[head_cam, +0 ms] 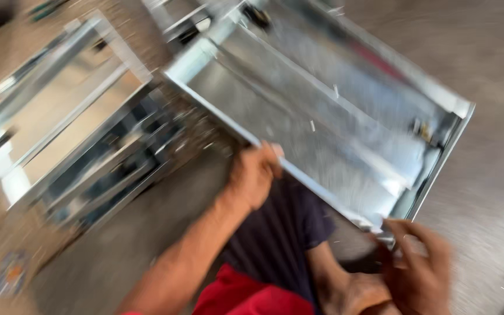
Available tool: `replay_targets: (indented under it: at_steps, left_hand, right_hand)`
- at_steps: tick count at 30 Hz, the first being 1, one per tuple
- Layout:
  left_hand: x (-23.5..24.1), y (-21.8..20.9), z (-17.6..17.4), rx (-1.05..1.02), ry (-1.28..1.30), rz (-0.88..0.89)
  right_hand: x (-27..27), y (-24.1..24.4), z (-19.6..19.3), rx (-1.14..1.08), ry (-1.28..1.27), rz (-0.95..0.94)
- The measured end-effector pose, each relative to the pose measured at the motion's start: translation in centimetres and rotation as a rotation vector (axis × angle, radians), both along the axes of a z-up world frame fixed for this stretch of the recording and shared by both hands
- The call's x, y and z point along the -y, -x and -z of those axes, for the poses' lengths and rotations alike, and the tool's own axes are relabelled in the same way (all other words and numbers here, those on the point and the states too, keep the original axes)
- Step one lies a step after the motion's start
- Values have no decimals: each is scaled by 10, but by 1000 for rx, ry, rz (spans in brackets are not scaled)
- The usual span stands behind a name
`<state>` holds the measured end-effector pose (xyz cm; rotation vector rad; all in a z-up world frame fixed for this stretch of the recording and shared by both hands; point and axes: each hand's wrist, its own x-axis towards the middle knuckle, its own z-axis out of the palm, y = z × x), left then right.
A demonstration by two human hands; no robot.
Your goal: The person places small black plastic clips onto the edges of galvanized metal panels, using a hammer to secure them into place. They then stack the finished panels on the floor.
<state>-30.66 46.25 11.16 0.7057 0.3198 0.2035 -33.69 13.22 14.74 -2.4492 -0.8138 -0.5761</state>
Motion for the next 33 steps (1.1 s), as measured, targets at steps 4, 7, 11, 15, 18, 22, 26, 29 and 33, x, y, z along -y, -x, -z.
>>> replay_targets:
  at_steps: [4, 7, 11, 15, 18, 22, 26, 29, 33]
  left_hand:
    - [-100, 54, -54, -29, -73, -294]
    - [-174, 97, -77, 19, -39, -539]
    - [-289, 149, -86, 59, -56, -601]
    - [-399, 185, -89, -24, -133, -638]
    - [-469, 212, -84, -180, -308, -621]
    - [-462, 198, -22, -851, -1358, -591]
    - [-368, 146, 49, -629, -1709, -451]
    - [-321, 128, 58, -608, -1875, -733]
    - [-304, 122, 32, -358, -1901, -799]
  right_hand:
    - [-1, -10, -7, -20, 9, -36]
    - [-13, -16, 8, -73, -29, -7]
    - [-28, -6, 46, -308, -129, -39]
    - [-14, -19, 69, -352, 47, -78]
    - [-5, -33, 77, -398, 179, 46]
    - [-10, -32, 73, -478, 264, 63]
    - [-19, -37, 68, -516, 183, 11]
    - [-31, -52, 60, -515, 156, -65]
    - [-69, -101, 41, -538, 202, -132]
